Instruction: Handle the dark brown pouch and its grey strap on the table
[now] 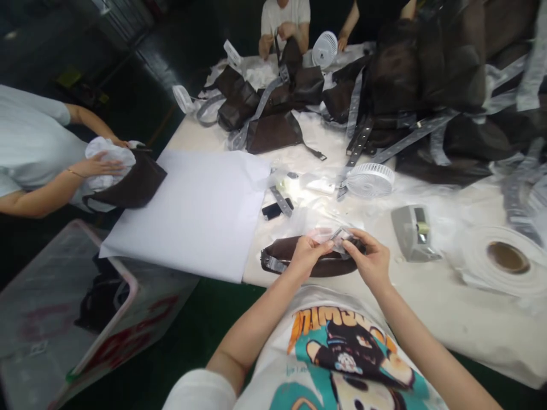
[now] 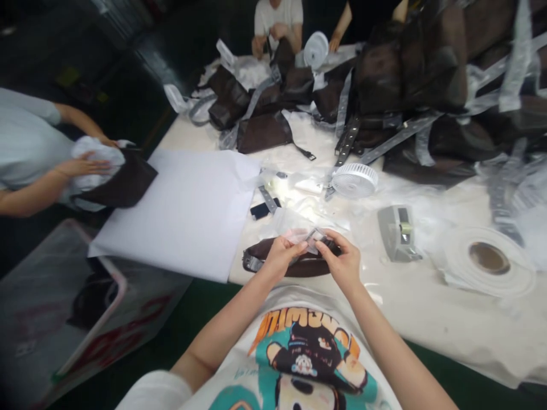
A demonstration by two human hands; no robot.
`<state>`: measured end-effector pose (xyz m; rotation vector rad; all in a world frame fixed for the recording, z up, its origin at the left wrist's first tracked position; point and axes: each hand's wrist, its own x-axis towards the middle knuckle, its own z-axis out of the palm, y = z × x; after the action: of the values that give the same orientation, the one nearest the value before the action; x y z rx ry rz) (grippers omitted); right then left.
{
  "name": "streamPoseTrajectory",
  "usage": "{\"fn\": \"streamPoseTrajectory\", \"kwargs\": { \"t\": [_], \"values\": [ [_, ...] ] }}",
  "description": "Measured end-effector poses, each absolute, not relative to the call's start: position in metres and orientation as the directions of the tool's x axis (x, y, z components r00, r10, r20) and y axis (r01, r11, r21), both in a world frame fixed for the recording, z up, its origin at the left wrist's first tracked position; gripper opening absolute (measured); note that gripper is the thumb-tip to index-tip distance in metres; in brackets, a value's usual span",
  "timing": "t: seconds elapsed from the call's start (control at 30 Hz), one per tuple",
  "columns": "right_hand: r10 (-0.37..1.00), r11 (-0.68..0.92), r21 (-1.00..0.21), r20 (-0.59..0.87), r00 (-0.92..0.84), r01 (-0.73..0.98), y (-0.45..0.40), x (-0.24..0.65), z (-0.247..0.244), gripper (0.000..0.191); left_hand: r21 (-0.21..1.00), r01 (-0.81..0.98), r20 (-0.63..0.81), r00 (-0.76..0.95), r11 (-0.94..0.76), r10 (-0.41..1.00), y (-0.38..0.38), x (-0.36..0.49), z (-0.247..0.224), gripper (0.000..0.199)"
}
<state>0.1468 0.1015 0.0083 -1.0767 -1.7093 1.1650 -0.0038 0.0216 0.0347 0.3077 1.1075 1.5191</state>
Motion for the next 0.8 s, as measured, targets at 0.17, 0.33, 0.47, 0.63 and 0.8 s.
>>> {"fn": "streamPoseTrajectory", "kwargs": {
  "t": [0.17, 0.33, 0.47, 0.63, 0.8],
  "values": [
    [0.946, 0.109, -0.991, 0.079, -0.313, 0.080, 0.103, 0.153, 0.004, 0.035, 0.730, -0.681, -0.392, -0.353, 0.054, 0.849, 0.020, -0.006, 0.037, 0.048],
    [0.916, 0.137, -0.990, 0.114, -0.386, 0.034, 0.103, 0.152, 0.005, 0.025, 0.701, -0.707, -0.409, -0.294, 0.091, 0.864, 0.019, -0.004, 0.040, 0.041],
    [0.906, 0.160, -0.986, 0.161, -0.392, -0.036, 0.103, 0.150, 0.010, 0.019, 0.636, -0.766, -0.442, -0.259, 0.096, 0.859, 0.017, -0.002, 0.037, 0.035],
    [0.906, 0.134, -0.989, 0.147, -0.398, -0.060, 0.102, 0.152, 0.010, 0.022, 0.571, -0.815, -0.455, -0.217, 0.096, 0.864, 0.014, -0.006, 0.028, 0.033],
    [0.916, 0.137, -0.990, 0.138, -0.377, -0.028, 0.105, 0.150, 0.008, 0.023, 0.602, -0.793, -0.394, -0.190, 0.097, 0.899, 0.015, -0.010, 0.024, 0.039]
  ]
}}
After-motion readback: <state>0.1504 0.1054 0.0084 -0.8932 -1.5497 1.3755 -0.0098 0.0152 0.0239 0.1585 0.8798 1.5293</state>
